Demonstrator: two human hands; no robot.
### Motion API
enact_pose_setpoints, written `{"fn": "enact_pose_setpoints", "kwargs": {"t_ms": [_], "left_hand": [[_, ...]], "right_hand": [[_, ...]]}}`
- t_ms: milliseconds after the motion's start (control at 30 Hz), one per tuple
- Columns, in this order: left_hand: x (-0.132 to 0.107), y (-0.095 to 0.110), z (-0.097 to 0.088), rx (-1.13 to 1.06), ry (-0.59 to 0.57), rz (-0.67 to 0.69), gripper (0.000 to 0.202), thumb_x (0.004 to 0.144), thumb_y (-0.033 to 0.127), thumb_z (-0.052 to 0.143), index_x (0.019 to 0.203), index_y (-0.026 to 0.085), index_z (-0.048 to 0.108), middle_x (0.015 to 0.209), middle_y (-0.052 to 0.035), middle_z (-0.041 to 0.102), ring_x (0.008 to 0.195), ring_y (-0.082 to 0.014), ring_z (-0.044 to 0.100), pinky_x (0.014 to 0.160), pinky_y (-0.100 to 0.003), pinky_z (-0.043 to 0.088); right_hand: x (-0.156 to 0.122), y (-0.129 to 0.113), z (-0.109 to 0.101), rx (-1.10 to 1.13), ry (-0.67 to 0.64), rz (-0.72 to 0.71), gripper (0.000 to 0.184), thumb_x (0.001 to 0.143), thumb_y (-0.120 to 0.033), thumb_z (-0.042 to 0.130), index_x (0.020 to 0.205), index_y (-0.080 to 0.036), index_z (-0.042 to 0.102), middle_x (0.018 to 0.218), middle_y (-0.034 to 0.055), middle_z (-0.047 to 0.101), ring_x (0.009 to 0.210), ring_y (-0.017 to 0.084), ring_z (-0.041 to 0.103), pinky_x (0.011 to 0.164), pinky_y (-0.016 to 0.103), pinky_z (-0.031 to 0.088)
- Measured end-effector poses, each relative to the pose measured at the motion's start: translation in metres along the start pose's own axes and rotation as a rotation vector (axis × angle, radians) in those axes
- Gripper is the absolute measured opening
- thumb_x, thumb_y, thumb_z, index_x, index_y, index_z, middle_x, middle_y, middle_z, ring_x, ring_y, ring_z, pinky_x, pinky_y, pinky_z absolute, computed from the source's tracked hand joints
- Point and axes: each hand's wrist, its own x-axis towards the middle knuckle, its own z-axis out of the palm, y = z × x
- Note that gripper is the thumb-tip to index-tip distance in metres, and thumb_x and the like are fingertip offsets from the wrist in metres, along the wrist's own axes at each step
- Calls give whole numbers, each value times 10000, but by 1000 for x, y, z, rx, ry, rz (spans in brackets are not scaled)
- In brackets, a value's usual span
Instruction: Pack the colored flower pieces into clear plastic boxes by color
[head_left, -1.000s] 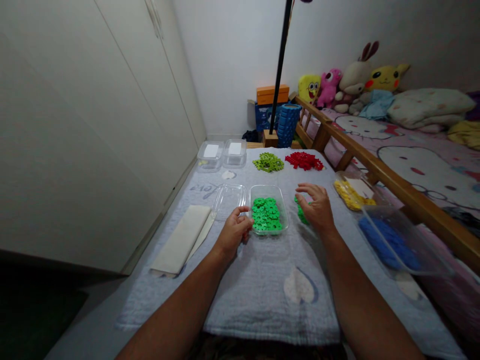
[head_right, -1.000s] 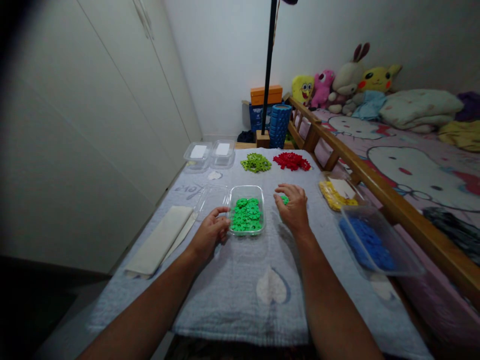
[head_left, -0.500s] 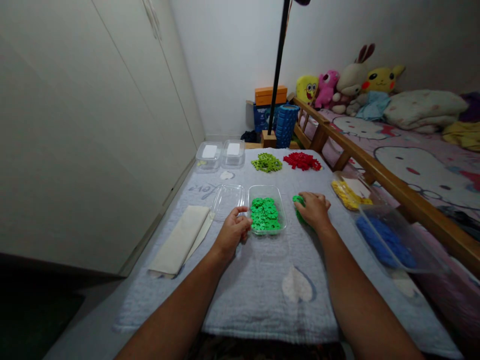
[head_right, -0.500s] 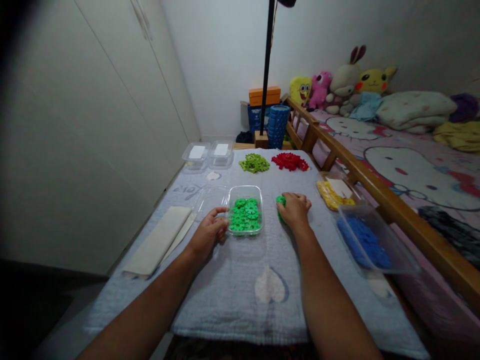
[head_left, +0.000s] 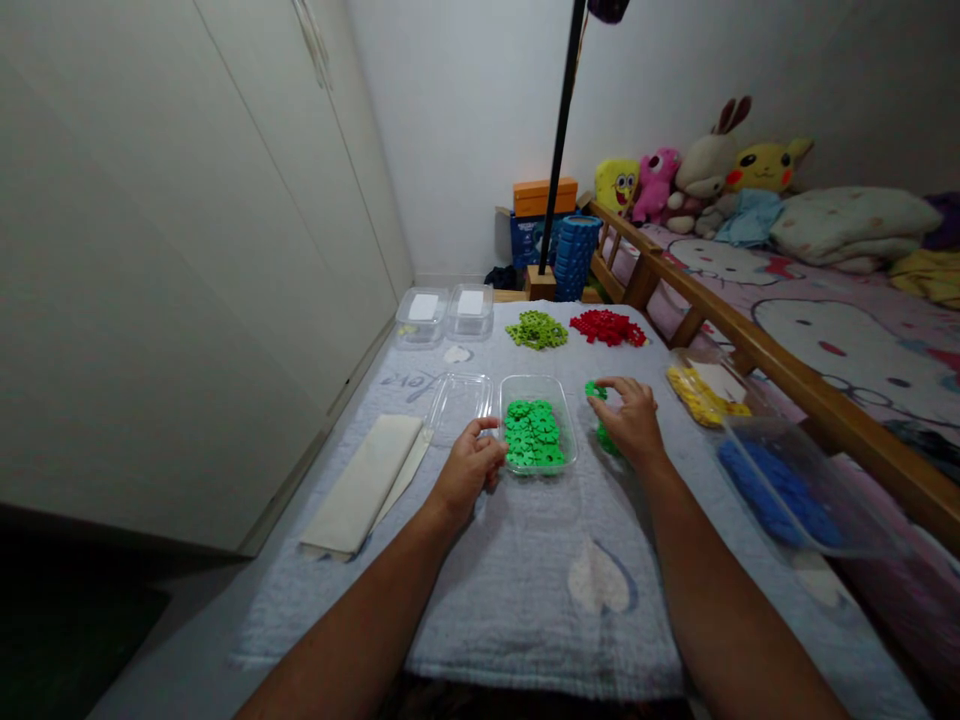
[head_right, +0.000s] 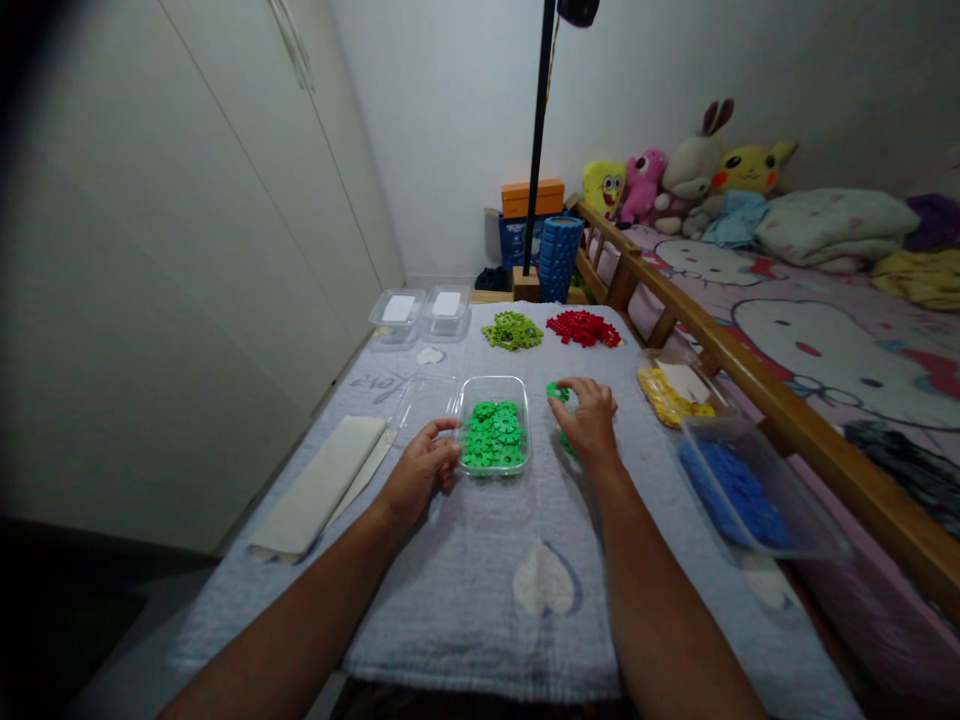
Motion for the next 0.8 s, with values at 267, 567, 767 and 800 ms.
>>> {"fn": "enact_pose_setpoints", "kwargs": {"t_ms": [267, 567, 767, 800], "left_hand": [[1, 0, 0, 14, 5, 10, 461, 721, 312, 716, 1107, 202, 490, 548, 127, 460, 406, -60, 326, 395, -184, 285], [0, -1, 1, -13, 6, -2, 471, 716, 324, 722, 1106, 210, 484, 552, 132, 450, 399, -59, 309, 384, -188, 282], [0, 1, 1, 4, 8, -7, 477, 707, 332, 723, 1103, 208, 489, 553, 129, 458, 400, -56, 322, 402, -182, 291], [-1, 2, 1, 5, 9, -7, 477, 707, 333, 722, 1103, 208, 488, 548, 130, 457, 399, -57, 321, 404, -182, 291]], "right_hand": [[-7, -44, -10, 242, -153, -265, 120, 870, -335, 676, 968, -268, 693, 1118, 41, 744, 1166, 288, 563, 1056, 486, 352], [-10, -53, -8, 334, -243, -247, 280, 915, -438, 615, 1136, -291, 706, 1212, 66, 716, 1230, 277, 559, 1085, 492, 388], [4, -13, -25, 277, -9, -6, 315, 885, -457, 568, 992, -214, 737, 1090, 109, 744, 1085, 283, 622, 977, 450, 470], [6, -2, -27, 229, 23, 40, 317, 863, -450, 569, 968, -203, 739, 1066, 117, 746, 1060, 291, 630, 959, 453, 475]]}}
